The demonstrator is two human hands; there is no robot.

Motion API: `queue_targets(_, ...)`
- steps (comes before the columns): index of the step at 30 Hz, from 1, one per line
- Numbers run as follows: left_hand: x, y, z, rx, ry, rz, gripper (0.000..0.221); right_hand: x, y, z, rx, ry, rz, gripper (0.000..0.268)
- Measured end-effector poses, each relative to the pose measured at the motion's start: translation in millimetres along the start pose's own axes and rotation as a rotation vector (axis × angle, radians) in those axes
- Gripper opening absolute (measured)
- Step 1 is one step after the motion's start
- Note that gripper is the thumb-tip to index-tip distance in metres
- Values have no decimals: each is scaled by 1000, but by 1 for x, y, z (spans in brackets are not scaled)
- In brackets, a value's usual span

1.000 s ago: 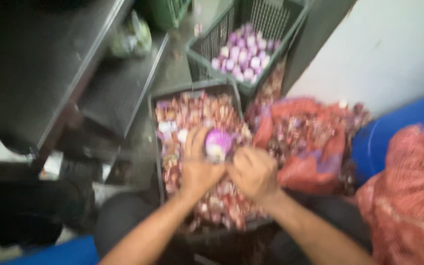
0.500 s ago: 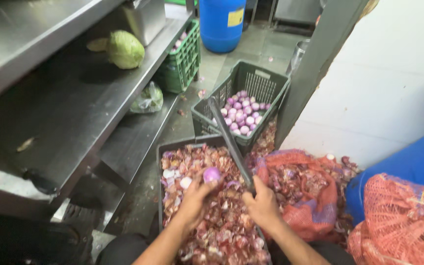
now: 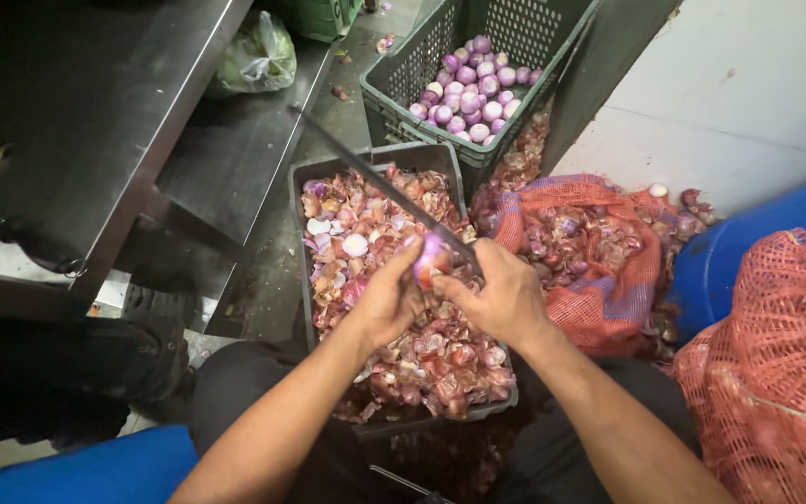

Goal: The person sits on the floor and peels red onions one by one using a knife, removing the outer skins and placing the peeled onions into a green basket. Onion skins accumulate in a bin and on the floor.

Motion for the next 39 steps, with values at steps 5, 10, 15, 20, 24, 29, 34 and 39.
queue_targets(5,-9,3,-5,-42,30,138,30,3,2,1,-59,-120,13,43)
queue_targets(10,-11,0,2,20,30,106,26,9,2,4,-55,-102,-20,40)
queue_targets(15,0,-3,9,-70,-7,188,36,12,-3,-6,-311,-19,-189,41)
queue_targets(20,6,0,29,-17,-109,259,56,23,-16,-12,-344,31,-421,45)
queue_targets(24,-2,2,33,-57,-267,194,62,22,-15,-7,-235,87,-393,36)
queue_targets(29,-38,4,31,-19,-195,421,59,11,-3,0,6,191,-120,39)
queue_targets(34,-67,11,15,-80,-52,480,55,9,11,33,538,30,-201,49)
queue_targets(39,-89,33,19,32,117,726,38,1,17,43,352,149,43,40)
Point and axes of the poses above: each hand's wrist, its own y-axis towards the middle knuckle, its own x-axis out of the palm, z = x × y, the point moved 4 cm from there along y, towards the middle knuckle, and after that the axes turned 3 degrees about -z, right-handed, at the moved point
